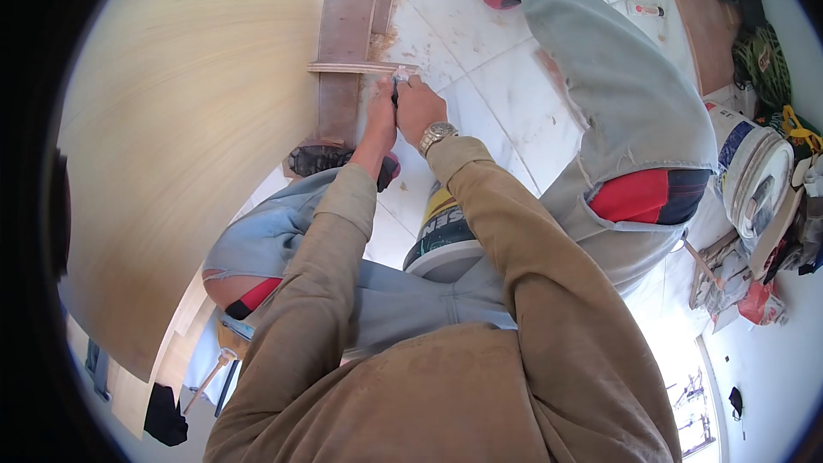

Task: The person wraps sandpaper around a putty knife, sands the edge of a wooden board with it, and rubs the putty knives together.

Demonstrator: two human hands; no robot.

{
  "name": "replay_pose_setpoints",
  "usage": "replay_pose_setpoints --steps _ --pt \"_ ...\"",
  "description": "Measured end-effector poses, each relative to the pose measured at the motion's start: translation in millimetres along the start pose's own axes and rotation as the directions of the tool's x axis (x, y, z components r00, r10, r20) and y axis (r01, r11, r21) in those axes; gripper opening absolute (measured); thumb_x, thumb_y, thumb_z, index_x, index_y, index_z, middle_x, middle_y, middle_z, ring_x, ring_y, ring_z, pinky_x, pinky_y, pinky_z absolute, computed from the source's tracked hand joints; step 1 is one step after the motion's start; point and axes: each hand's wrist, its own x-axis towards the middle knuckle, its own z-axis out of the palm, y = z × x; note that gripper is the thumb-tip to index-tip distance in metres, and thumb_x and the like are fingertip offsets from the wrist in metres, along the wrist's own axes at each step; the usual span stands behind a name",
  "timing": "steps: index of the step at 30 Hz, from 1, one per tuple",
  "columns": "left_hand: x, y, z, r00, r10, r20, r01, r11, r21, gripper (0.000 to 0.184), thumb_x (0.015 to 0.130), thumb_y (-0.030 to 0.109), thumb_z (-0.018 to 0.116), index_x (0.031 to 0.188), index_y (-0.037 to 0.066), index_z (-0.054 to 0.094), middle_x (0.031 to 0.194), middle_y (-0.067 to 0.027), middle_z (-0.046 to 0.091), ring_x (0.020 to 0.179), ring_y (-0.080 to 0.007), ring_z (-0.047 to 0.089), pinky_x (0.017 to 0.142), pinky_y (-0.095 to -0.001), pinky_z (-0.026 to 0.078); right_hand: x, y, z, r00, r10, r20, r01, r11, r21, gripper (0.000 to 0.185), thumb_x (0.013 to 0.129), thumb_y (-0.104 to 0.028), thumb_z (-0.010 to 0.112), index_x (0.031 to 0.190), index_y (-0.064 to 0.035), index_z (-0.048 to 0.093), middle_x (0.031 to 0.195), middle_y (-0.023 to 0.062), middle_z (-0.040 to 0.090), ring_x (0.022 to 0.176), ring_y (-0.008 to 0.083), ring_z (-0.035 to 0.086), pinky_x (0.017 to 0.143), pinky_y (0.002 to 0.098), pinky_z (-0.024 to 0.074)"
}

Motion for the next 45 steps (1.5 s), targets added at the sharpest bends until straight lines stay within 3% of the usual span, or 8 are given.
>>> replay_pose_setpoints --steps 11,14,17,20,26,29,32,45 --pt "-2 8 11 0.998 0.054 -0.009 -0.053 0.995 0.083 0.046 0.108 0.038 0.042 0.13 -0.003 0.047 0.123 -0.0175 0.058 0.112 -0.0218 0.056 0.097 -0.0347 0.046 10 -4 -9 0.995 0.096 0.034 -0.097 0.995 0.036 0.016 0.088 -0.015 0.059 0.1 -0.0063 0.065 0.101 0.0153 0.061 0.093 0.0378 0.065 0.078 0.0492 0.0536" --pt "9 -10 2 0.992 0.039 -0.123 -0.031 0.997 0.067 0.051 0.109 0.038 0.041 0.135 -0.005 0.045 0.125 -0.0193 0.058 0.116 -0.0224 0.056 0.099 -0.0349 0.046 4 -4 -10 0.995 0.087 0.057 -0.091 0.993 0.073 0.016 0.088 -0.016 0.059 0.099 -0.0065 0.066 0.099 0.0152 0.061 0.092 0.0385 0.065 0.076 0.0498 0.0524" --pt "-3 12 4 0.998 -0.059 0.028 0.058 0.998 0.04 0.052 0.109 0.038 0.039 0.136 -0.005 0.043 0.127 -0.0203 0.057 0.117 -0.023 0.056 0.099 -0.0349 0.046 1 -5 -10 0.993 0.1 0.067 -0.103 0.994 0.042 0.016 0.088 -0.017 0.061 0.098 -0.0069 0.066 0.101 0.0149 0.061 0.092 0.0377 0.066 0.077 0.049 0.0532" --pt "9 -11 5 0.991 0.09 -0.095 -0.08 0.991 0.106 0.046 0.109 0.037 0.04 0.132 -0.003 0.046 0.125 -0.019 0.058 0.114 -0.0227 0.057 0.097 -0.0345 0.047 6 -8 -12 0.984 0.129 0.119 -0.135 0.99 0.05 0.017 0.087 -0.017 0.063 0.099 -0.0069 0.067 0.106 0.0137 0.063 0.095 0.0352 0.068 0.08 0.048 0.0551" --pt "4 -1 -7 1.0 -0.019 -0.007 0.019 0.999 -0.036 0.047 0.109 0.038 0.042 0.133 -0.003 0.046 0.124 -0.0174 0.057 0.112 -0.0224 0.057 0.095 -0.0338 0.048 5 -10 -13 0.992 0.07 0.102 -0.073 0.997 0.017 0.018 0.087 -0.016 0.062 0.101 -0.007 0.067 0.106 0.0125 0.063 0.096 0.0331 0.068 0.079 0.0463 0.056" --pt "-8 19 5 0.998 -0.057 0.006 0.057 0.994 -0.088 0.062 0.108 0.039 0.045 0.151 -0.005 0.03 0.142 -0.0158 0.049 0.123 -0.0217 0.054 0.102 -0.034 0.046 -2 -15 -17 0.993 0.055 0.108 -0.055 0.998 0.002 0.019 0.087 -0.015 0.061 0.104 -0.0071 0.067 0.107 0.0123 0.063 0.096 0.0328 0.068 0.079 0.0459 0.0565" --pt "1 5 -2 0.996 -0.07 -0.046 0.065 0.992 -0.107 0.045 0.109 0.036 0.042 0.132 -0.002 0.046 0.122 -0.0158 0.058 0.11 -0.0212 0.057 0.095 -0.0336 0.048 4 -5 -15 0.995 0.002 0.095 0.001 0.999 -0.032 0.019 0.087 -0.013 0.06 0.104 -0.007 0.066 0.108 0.0123 0.062 0.097 0.0325 0.067 0.078 0.046 0.0568" --pt "-2 16 8 0.997 -0.069 -0.043 0.069 0.998 0.0 0.038 0.109 0.036 0.043 0.122 0.001 0.05 0.116 -0.0143 0.061 0.107 -0.0202 0.058 0.09 -0.0345 0.049 6 -3 5 0.998 0.055 0.018 -0.054 0.998 -0.017 0.022 0.09 -0.018 0.06 0.109 -0.007 0.064 0.106 0.014 0.061 0.093 0.0364 0.067 0.076 0.0489 0.055"
